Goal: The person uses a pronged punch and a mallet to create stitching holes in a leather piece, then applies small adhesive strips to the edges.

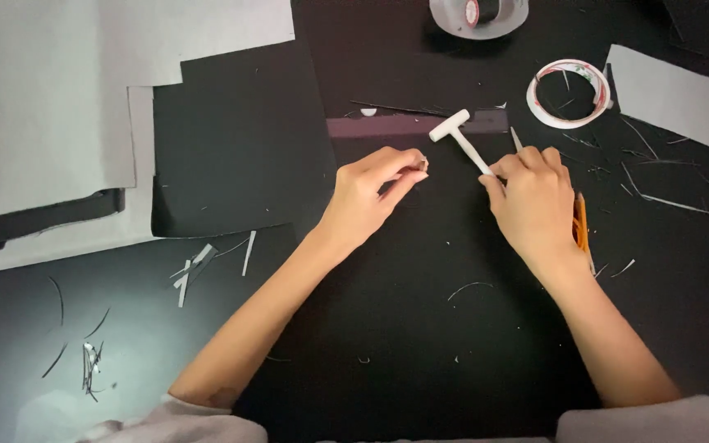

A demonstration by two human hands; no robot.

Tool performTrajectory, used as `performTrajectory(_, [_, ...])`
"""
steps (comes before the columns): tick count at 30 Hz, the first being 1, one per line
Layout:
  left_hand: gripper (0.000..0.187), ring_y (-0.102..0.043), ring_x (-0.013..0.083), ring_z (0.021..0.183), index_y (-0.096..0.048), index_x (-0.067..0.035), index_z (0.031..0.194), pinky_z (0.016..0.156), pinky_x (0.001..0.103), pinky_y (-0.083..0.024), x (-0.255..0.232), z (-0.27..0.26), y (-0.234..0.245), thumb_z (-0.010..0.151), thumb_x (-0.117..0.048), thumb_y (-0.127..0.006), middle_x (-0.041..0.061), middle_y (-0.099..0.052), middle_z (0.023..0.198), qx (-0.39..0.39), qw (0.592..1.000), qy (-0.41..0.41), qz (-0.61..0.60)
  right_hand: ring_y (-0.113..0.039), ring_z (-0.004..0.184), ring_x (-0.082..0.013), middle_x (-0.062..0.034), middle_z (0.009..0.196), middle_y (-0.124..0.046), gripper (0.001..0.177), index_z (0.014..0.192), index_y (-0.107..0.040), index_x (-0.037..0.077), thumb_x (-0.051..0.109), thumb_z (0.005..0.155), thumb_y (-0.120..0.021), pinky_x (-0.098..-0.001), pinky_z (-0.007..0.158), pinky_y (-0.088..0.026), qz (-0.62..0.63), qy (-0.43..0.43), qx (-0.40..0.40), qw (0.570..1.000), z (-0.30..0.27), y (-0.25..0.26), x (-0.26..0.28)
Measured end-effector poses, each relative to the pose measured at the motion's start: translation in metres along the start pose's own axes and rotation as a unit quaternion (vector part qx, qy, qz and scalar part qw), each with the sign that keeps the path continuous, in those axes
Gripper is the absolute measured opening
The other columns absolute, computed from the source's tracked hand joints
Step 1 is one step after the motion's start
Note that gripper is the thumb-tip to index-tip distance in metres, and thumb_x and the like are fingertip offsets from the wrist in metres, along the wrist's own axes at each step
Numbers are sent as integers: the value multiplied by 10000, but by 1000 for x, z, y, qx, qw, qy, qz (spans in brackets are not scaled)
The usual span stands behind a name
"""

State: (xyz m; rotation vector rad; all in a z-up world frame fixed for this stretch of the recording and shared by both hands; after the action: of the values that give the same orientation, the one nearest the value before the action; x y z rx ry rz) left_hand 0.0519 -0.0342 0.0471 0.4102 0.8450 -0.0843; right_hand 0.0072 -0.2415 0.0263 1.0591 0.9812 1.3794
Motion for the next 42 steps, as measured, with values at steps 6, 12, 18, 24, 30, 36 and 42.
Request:
performTrajectory(6, [160,-772,250,870,-744,-88,1100,753,356,-673,4,-5,-6,948,-38,-748,107,-758,912,-20,1000,-4,2,-694,839,-498,-278,877,-651,182,1118,-619,-34,116,1037,-683,-571,688,-557,82,-73,31,993,-9,20,-3])
performTrajectory(12, [94,-663,139,745,-664,-39,986,742,223,-592,-8,-8,-4,965,24,-730,62,-695,913,-22,998,-62,22,-576,618,-368,-163,858,-677,245,1302,-535,64,171,1082,-522,-465,657,-407,236,-137,146,951,-24,56,6])
performTrajectory(18, [104,-675,133,763,-697,-48,1020,753,249,-576,5,-13,-9,950,-1,-758,64,-720,931,-9,999,-46,16,-530,507,-192,-56,724,-622,185,1229,-631,76,119,1082,-527,-344,527,-418,243,-57,98,963,-41,88,24])
performTrajectory(24, [130,-697,152,777,-710,-32,1062,791,256,-606,9,-15,-10,947,4,-759,71,-739,969,-13,999,-36,18,-528,449,-192,-47,751,-704,197,1185,-666,66,150,1021,-597,-355,509,-423,230,-46,111,966,-49,93,30])
performTrajectory(30, [215,-720,171,840,-693,-7,1168,829,290,-624,11,-16,-13,959,14,-738,119,-745,1026,10,999,-44,9,-614,614,-388,-140,721,-647,103,1037,-578,103,205,1038,-569,-453,596,-415,202,-43,174,963,-55,68,22])
performTrajectory(36, [86,-531,124,641,-707,-36,1029,647,257,-491,13,-16,-16,958,-3,-744,35,-646,800,14,999,-38,33,-546,434,-218,-58,703,-667,165,1101,-606,107,213,1073,-482,-393,458,-427,229,-98,167,954,-60,73,14])
performTrajectory(42, [92,-699,149,785,-701,-8,1055,751,289,-601,16,-20,-19,970,-34,-724,86,-740,951,17,997,-47,56,-518,486,-193,5,682,-631,198,1118,-609,139,233,1125,-435,-345,580,-442,193,-85,75,975,-68,91,4])
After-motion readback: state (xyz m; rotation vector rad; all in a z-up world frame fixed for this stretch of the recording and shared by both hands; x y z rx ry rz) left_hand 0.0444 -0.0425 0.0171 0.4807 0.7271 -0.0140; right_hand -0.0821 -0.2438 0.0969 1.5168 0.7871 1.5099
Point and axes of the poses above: each hand's wrist, its own z-axis towards the middle knuckle, its own y-axis out of the back of the hand, x = y × z, the point moved 8 cm from there along z, towards the middle knuckle
